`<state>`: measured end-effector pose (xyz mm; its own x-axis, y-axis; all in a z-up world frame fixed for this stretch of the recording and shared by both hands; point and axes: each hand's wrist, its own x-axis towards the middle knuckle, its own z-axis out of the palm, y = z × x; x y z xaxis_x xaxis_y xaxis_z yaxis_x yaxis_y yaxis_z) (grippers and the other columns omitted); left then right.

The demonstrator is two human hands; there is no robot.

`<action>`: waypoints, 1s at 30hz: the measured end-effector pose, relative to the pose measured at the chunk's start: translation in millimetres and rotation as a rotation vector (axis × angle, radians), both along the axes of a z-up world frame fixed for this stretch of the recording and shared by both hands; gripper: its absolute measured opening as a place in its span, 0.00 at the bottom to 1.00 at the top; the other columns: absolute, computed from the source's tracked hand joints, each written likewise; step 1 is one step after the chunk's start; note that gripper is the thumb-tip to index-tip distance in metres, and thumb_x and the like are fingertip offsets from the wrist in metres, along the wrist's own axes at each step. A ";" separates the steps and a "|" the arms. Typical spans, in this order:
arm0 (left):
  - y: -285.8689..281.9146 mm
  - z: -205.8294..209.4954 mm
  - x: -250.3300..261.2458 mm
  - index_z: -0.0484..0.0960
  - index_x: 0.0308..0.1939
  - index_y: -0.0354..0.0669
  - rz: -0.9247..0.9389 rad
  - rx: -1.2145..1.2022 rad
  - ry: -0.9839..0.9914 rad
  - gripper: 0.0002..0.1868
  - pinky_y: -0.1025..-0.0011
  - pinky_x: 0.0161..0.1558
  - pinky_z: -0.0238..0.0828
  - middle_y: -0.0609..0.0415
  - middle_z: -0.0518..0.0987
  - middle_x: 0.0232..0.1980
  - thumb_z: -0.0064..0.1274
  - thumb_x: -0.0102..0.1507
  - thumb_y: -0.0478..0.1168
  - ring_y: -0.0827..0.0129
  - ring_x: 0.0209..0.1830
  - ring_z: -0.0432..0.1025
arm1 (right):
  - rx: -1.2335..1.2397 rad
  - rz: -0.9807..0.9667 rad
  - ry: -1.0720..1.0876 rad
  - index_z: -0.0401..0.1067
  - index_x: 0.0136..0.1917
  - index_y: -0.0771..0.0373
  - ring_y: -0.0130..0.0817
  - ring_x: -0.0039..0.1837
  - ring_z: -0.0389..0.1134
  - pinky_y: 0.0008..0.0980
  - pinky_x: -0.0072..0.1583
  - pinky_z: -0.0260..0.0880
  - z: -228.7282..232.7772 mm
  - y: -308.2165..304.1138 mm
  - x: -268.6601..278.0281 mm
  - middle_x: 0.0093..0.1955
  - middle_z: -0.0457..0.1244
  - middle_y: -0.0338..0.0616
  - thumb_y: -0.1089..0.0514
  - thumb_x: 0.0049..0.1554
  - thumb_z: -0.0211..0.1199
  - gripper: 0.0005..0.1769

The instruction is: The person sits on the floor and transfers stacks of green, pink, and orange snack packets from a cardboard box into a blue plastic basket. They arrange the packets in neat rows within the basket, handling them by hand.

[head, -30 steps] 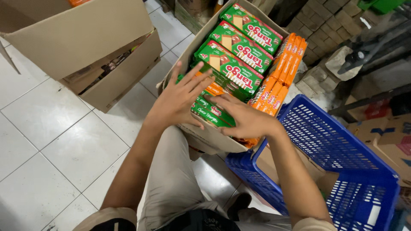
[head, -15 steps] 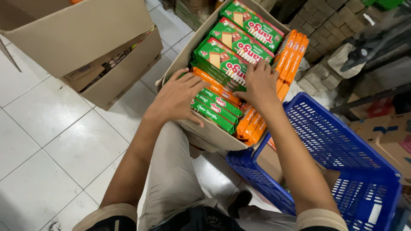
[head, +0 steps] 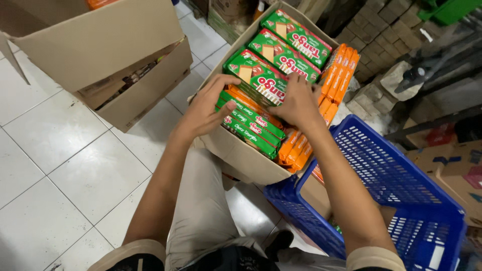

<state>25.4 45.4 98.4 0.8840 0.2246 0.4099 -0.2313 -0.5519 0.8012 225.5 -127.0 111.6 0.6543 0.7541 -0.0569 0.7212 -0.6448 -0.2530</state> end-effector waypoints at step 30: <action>-78.3 76.5 50.9 0.57 0.53 0.41 0.348 -0.903 -0.192 0.35 0.71 0.21 0.75 0.54 0.66 0.27 0.62 0.53 0.48 0.67 0.12 0.69 | 0.616 0.345 -0.033 0.42 0.79 0.62 0.59 0.78 0.55 0.48 0.73 0.58 87.9 -23.1 -61.2 0.82 0.45 0.51 0.63 0.51 0.70 0.52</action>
<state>76.3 -32.9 174.9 0.6458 0.7586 0.0862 -0.3425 0.1869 0.9207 164.2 -150.1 199.5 0.3661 0.8071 0.4632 0.8724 -0.1244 -0.4727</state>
